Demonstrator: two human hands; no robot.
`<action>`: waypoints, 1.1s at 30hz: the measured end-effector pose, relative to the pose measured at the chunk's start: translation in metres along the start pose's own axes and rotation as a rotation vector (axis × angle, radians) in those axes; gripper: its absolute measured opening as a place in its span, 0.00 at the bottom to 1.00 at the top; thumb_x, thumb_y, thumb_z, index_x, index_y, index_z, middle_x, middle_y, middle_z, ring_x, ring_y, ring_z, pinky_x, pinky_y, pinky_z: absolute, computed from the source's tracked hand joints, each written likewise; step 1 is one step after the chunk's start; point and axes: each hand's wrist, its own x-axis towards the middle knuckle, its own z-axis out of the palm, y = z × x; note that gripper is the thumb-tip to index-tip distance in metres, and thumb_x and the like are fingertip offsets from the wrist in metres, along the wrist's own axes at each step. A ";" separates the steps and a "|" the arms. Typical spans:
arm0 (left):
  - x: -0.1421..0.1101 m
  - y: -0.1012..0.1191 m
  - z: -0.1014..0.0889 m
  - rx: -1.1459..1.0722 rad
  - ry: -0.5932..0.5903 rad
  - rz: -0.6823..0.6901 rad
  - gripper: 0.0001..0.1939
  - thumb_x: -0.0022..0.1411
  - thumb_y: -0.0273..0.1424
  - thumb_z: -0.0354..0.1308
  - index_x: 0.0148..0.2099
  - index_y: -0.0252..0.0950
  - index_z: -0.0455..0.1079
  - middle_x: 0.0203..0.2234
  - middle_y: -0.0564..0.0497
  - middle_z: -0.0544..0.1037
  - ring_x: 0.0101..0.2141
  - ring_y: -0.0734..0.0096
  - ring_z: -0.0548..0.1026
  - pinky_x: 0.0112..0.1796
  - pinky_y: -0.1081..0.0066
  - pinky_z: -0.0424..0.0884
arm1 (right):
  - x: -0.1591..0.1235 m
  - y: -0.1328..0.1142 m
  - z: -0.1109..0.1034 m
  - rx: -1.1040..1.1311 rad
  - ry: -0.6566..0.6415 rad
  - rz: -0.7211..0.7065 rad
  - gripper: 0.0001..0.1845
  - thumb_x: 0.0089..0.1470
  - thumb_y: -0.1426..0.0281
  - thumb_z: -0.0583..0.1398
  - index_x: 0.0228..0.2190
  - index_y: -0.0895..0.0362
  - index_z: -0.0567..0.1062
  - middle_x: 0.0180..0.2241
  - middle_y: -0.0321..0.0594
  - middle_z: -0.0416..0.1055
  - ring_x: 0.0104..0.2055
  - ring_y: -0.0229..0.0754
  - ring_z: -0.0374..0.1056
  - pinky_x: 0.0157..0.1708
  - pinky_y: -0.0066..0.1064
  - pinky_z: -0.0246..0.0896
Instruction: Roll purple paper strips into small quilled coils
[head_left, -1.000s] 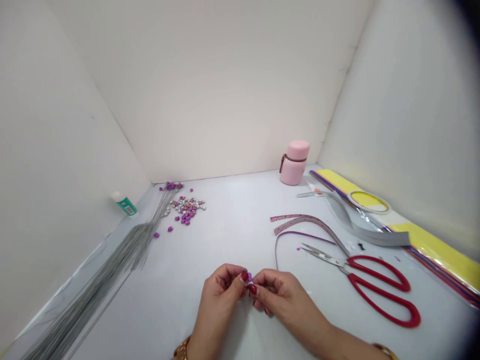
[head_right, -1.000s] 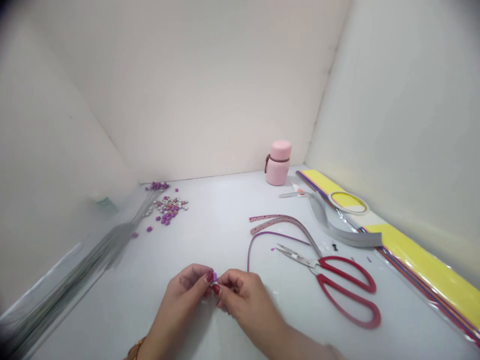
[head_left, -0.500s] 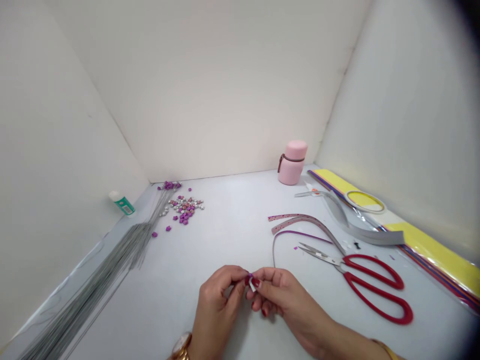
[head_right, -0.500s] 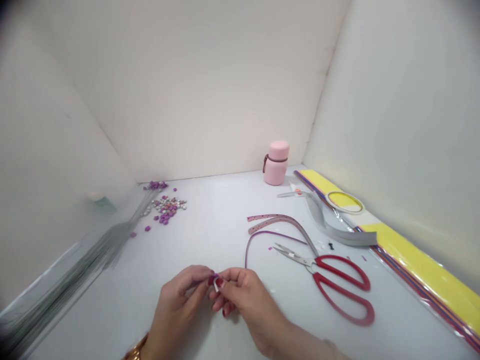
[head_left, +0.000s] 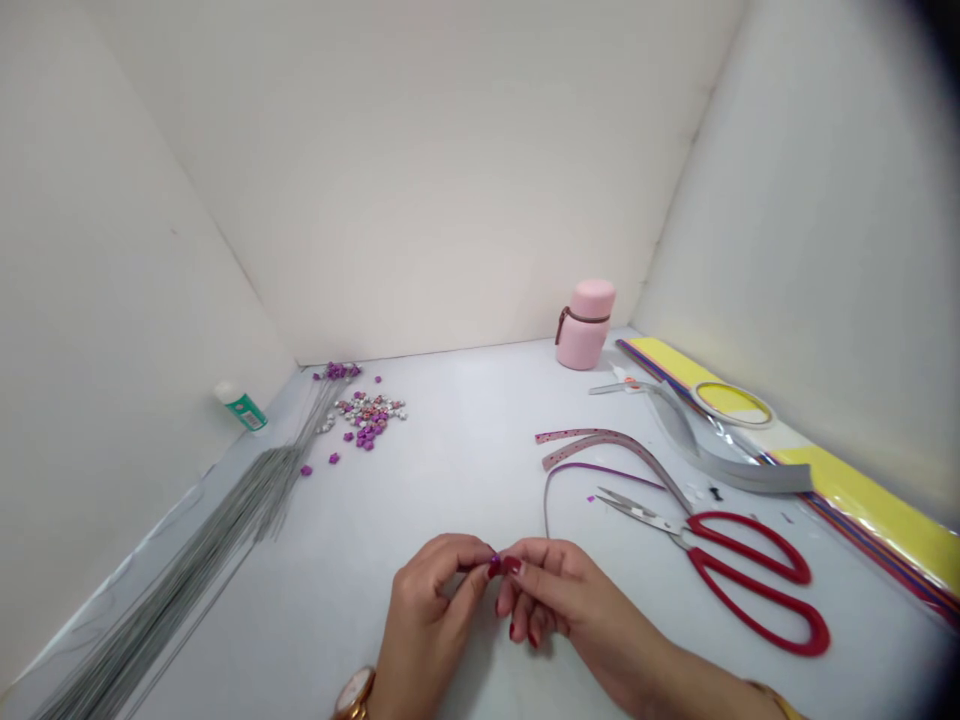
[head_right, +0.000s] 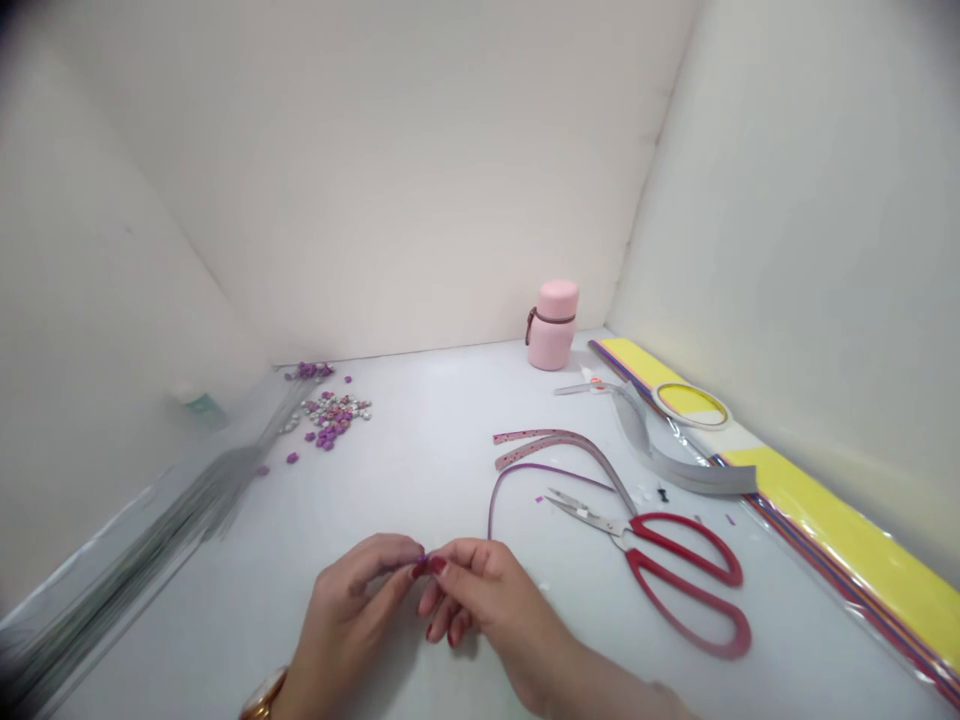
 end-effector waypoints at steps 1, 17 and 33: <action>0.000 0.000 0.001 -0.065 -0.003 -0.067 0.06 0.55 0.26 0.54 0.30 0.36 0.72 0.26 0.48 0.76 0.30 0.67 0.73 0.33 0.72 0.68 | 0.000 0.000 0.001 -0.055 0.025 -0.022 0.12 0.47 0.63 0.59 0.24 0.61 0.71 0.20 0.36 0.68 0.19 0.31 0.61 0.19 0.22 0.50; 0.003 0.011 -0.001 -0.654 -0.111 -0.645 0.06 0.48 0.31 0.61 0.27 0.33 0.72 0.20 0.53 0.72 0.23 0.75 0.68 0.29 0.76 0.64 | 0.000 0.001 -0.013 -0.875 0.055 -0.528 0.11 0.54 0.68 0.53 0.30 0.52 0.76 0.27 0.40 0.72 0.30 0.41 0.65 0.33 0.30 0.58; 0.001 0.011 0.004 -0.441 -0.029 -0.359 0.01 0.49 0.26 0.60 0.28 0.34 0.71 0.24 0.52 0.73 0.26 0.72 0.72 0.29 0.74 0.70 | 0.001 0.004 -0.006 -0.451 0.060 -0.236 0.15 0.52 0.61 0.54 0.25 0.58 0.74 0.18 0.35 0.67 0.23 0.36 0.62 0.24 0.25 0.55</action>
